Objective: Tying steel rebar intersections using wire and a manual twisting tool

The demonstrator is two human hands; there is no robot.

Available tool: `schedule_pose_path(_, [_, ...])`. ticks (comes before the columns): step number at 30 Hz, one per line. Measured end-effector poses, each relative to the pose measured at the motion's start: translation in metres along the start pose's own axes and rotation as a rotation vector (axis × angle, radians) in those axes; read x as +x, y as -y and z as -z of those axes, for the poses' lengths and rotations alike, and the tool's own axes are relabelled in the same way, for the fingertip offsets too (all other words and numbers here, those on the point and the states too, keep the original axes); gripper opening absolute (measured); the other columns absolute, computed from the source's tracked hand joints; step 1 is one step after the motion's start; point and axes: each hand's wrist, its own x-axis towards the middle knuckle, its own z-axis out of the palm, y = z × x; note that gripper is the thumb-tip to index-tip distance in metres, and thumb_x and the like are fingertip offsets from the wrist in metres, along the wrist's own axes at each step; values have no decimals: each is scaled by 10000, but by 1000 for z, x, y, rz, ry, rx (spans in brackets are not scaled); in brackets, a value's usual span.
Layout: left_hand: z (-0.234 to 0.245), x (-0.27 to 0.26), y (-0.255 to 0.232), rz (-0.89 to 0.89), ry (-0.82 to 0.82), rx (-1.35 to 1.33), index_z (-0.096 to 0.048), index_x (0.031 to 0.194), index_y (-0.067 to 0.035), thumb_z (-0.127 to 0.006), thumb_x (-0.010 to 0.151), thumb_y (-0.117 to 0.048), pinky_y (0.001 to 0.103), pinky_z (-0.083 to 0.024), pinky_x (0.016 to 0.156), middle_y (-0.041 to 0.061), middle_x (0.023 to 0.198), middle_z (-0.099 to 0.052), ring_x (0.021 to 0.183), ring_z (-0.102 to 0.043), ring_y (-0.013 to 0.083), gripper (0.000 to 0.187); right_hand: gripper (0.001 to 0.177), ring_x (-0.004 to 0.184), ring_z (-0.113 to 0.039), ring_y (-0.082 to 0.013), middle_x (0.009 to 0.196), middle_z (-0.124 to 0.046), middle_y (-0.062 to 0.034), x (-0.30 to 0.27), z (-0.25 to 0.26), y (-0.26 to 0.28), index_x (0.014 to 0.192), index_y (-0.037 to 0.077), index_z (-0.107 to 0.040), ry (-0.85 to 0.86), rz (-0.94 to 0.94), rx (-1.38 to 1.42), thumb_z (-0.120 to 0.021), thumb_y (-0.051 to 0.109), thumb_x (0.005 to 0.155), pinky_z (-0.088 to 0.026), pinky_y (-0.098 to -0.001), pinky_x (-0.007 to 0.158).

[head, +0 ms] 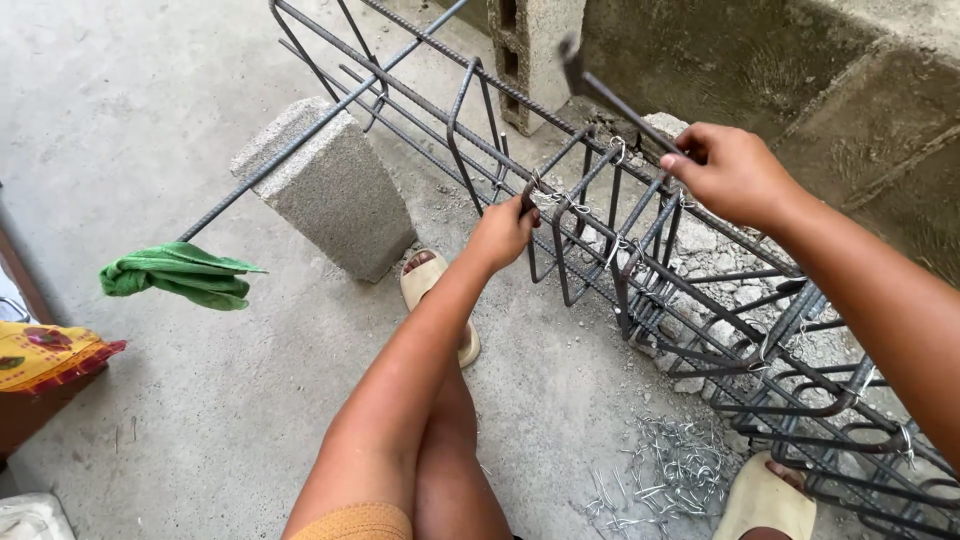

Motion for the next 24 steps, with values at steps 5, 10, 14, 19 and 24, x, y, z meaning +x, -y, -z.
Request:
schedule_pose_path(5, [6,-2,-6,40,-25,-283,-676,1182,-89,-631,920,-279,440,-551,953,128,1108,-755,1092,-704,307,327,315,806,-674,-382,949,-756,-191,-8,17,38,1229,74,-683,40,-40,-220,-535,320,1102,-532,-522,690])
schedule_pose_path(10, [26,27,-11,165,-209,-955,-703,1063,-8,-475,970,-93,210,-430,733,92,1001,-762,808,-542,73,261,335,617,-705,-283,841,-747,-127,-9,9,44,1167,78,-599,162,-31,-557,-401,349,1172,-612,-420,584])
schedule_pose_path(14, [41,39,-29,287,-213,-1062,-617,1101,-69,-461,1042,-253,300,-422,767,51,1024,-788,895,-616,132,248,396,799,-757,-319,1008,-760,-167,-6,6,50,1165,39,-550,236,-46,-693,-359,386,1154,-649,-465,737])
schedule_pose_path(19, [53,42,-14,415,-419,-501,-718,962,-15,-508,901,-590,326,-552,748,74,690,-713,689,-714,215,615,331,540,-586,-178,758,-661,-80,9,8,48,1176,56,-573,296,-69,-728,-380,326,1175,-580,-286,483])
schedule_pose_path(24, [105,43,6,101,-610,244,-655,1089,-127,-570,1000,-353,535,-395,1061,40,1086,-687,1006,-633,207,257,401,607,-670,-189,849,-734,-85,11,20,57,1248,63,-610,258,-96,-706,-340,357,1204,-612,-294,521])
